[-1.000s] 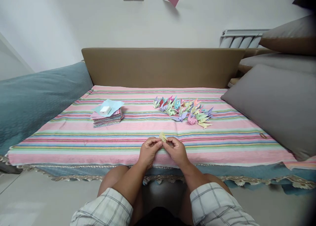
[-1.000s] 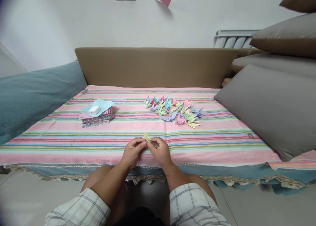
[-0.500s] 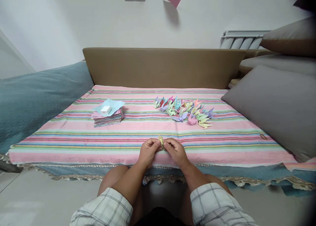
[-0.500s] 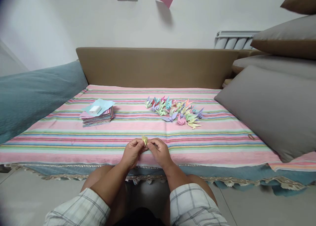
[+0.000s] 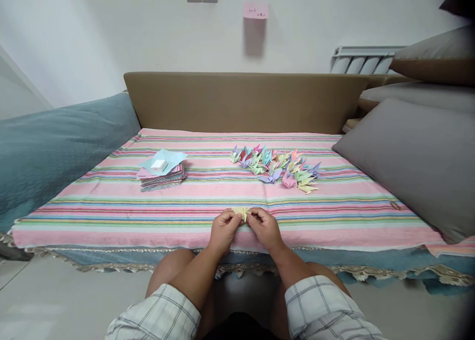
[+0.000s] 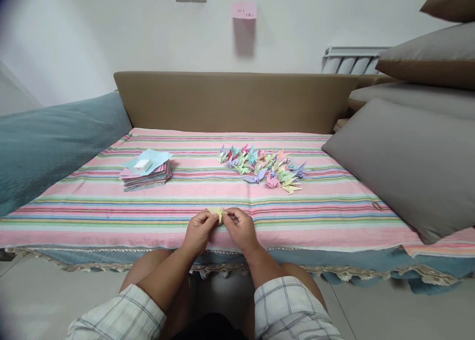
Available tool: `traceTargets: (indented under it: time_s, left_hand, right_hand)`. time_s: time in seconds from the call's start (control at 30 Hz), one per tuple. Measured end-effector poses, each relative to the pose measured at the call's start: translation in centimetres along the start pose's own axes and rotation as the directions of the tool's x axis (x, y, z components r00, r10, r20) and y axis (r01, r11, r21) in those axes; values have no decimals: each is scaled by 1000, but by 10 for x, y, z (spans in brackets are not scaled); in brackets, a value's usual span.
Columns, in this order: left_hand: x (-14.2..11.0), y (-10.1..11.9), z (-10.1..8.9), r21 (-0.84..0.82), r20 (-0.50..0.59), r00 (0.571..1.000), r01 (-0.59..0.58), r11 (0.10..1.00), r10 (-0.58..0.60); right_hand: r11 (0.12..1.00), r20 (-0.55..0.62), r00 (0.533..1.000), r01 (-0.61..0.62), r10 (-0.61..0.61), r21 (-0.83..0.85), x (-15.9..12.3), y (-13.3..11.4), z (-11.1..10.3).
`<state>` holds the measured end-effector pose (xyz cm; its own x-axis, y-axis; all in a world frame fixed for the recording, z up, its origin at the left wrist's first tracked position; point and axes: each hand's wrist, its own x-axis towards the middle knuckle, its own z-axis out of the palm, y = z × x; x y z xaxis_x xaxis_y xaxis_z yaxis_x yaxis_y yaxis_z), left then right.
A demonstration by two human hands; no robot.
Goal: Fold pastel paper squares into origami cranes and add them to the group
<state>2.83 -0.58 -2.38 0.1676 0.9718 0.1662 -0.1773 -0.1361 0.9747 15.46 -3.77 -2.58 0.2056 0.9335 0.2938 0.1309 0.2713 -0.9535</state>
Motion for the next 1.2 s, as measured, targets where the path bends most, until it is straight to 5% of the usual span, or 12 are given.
traceTargets:
  time_s: [0.47,0.77,0.9,1.03,1.2]
  left_hand:
    - [0,-7,0,-74,-30,1000,-10,997,8]
    - [-1,-3,5,-262,-40,996,61,963,-74]
    - [0,-3,5,-256,6,995,95,962,-97]
    - [1,-6,3,-161,72,994,91,983,-81]
    - [1,-10,1,-20,9,999,-32,999,33]
  right_hand:
    - [993,-47,996,-71,75,92,1,12,5]
    - [952,-60,964,245,-260,-185,-3,3,6]
    - [935,-86,950,273,-299,-227,-5,3,8]
    - [949,-102,961,232,-258,-215,-6,3,10]
    - [992,-99,990,87,-96,-92,-7,2,11]
